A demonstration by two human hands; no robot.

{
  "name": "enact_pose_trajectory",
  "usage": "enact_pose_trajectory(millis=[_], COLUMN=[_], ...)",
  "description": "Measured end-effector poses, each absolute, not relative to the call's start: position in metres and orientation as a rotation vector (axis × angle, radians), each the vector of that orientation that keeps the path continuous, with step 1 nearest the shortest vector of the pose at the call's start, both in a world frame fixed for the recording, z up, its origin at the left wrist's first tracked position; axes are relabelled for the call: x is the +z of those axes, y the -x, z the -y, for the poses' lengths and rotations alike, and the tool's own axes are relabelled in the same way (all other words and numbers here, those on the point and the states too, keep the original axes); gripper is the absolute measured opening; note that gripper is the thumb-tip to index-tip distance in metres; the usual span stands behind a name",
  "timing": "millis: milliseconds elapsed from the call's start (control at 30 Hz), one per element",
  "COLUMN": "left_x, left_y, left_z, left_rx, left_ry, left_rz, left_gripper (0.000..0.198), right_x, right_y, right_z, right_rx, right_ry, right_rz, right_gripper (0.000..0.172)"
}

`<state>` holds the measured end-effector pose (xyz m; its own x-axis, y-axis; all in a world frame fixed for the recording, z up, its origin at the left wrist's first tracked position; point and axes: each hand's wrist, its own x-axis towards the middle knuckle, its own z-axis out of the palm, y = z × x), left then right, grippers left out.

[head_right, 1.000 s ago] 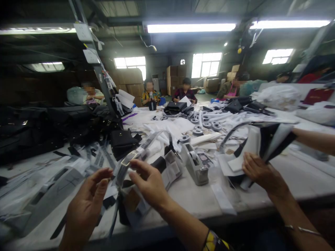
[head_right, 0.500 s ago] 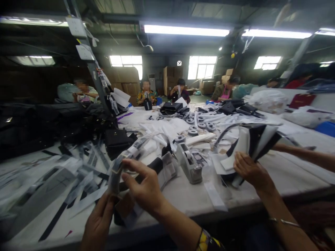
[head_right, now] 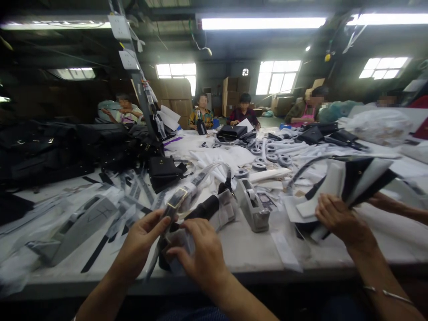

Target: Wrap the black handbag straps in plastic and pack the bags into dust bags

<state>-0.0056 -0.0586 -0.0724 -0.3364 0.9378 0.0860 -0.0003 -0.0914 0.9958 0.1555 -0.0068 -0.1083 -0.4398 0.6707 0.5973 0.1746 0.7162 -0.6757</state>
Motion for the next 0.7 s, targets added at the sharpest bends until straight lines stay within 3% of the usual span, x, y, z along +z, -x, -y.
enact_pose_trajectory(millis=[200,400,700], left_x=[-0.084,-0.087,-0.124], left_y=[0.009,0.006,0.010], left_z=[0.058,0.055,0.080], left_rx=[1.597,1.600,1.649], left_ry=[-1.021,-0.955,-0.842], left_rz=[-1.376,-1.385,-1.561], left_gripper=[0.037,0.039,0.061], right_x=[-0.124,-0.109,-0.116], right_y=[-0.142,-0.151,-0.178], right_z=[0.018,0.042,0.022], right_rx=[0.520,1.430,1.471], right_ry=[0.666,0.596,0.449], right_rz=[2.043,2.035,1.949], right_gripper=[0.008,0.008,0.015])
